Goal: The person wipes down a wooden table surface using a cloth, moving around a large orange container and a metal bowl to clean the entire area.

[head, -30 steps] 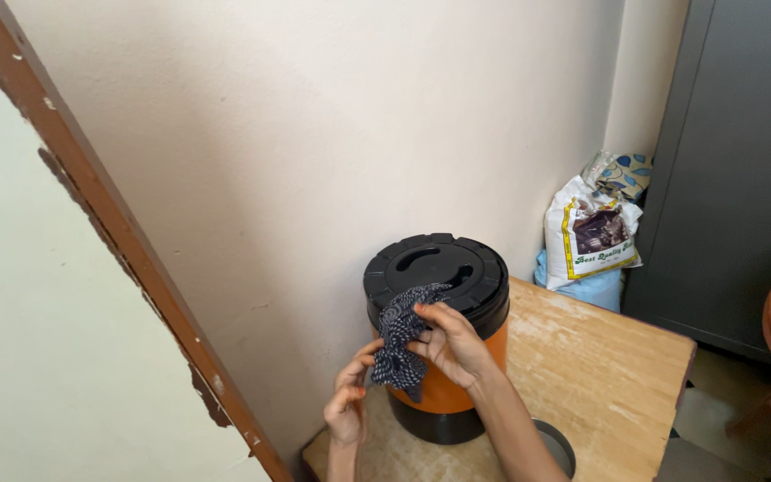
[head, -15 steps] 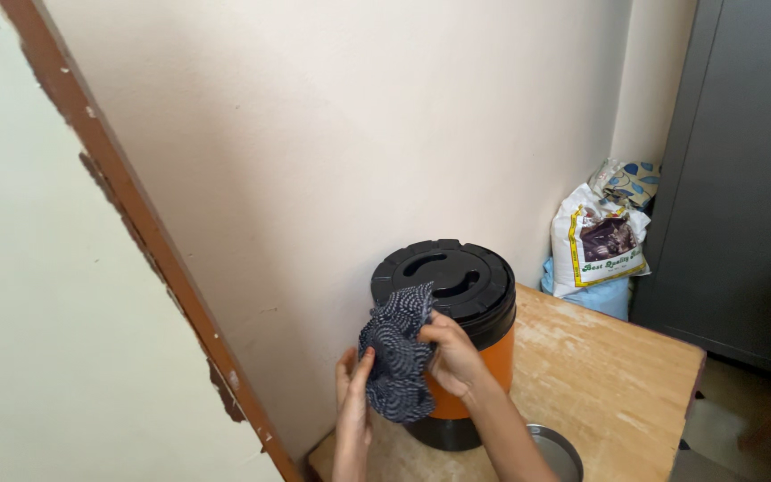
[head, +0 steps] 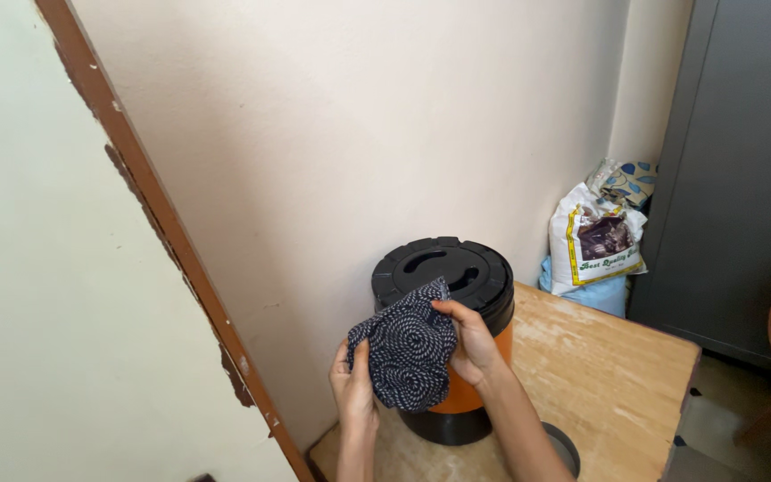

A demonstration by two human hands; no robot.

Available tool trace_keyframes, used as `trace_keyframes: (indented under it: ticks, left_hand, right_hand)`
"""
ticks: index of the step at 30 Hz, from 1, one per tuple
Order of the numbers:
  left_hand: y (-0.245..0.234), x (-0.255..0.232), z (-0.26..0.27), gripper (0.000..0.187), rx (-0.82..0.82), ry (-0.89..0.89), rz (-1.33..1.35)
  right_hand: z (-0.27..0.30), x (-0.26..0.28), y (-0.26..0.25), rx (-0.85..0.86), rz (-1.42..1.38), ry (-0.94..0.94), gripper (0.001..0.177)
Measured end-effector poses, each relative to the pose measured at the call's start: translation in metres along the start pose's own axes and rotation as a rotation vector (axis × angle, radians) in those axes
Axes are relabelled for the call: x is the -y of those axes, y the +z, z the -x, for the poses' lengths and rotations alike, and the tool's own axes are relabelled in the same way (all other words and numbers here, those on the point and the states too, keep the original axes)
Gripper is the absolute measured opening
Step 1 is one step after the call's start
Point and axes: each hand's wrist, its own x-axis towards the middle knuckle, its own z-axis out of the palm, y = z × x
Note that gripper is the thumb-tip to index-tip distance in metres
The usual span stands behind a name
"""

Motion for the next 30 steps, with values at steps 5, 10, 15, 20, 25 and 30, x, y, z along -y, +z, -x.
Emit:
trace_keyframes:
  ticks: [5,10,15,20,25,30]
  left_hand:
    - [0.009,-0.002,0.008,0.034,-0.044,-0.057,-0.104]
    - [0.007,0.001,0.013,0.035,0.026,-0.003,-0.082]
    - [-0.002,0.014,0.009,0.034,0.042,-0.002,-0.015]
    - [-0.010,0.025,0.007,0.047,0.018,-0.080,0.016]
    - [-0.009,0.020,0.013,0.053,0.030,-0.149,0.071]
    - [0.001,-0.003,0.025,0.049,-0.045,-0.243,0.010]
  right_hand:
    - [0.011,0.000,0.006,-0.080,0.075,-0.105,0.017]
    - [0.023,0.001,0.008,-0.087,0.116,-0.123,0.017]
    - [0.025,0.002,0.001,-0.143,0.062,-0.116,0.022]
    - [0.025,0.000,-0.006,-0.175,-0.025,-0.116,0.022]
    - [0.029,-0.004,-0.009,-0.220,0.013,-0.138,0.022]
    - [0.037,-0.004,-0.007,-0.180,0.075,-0.120,0.023]
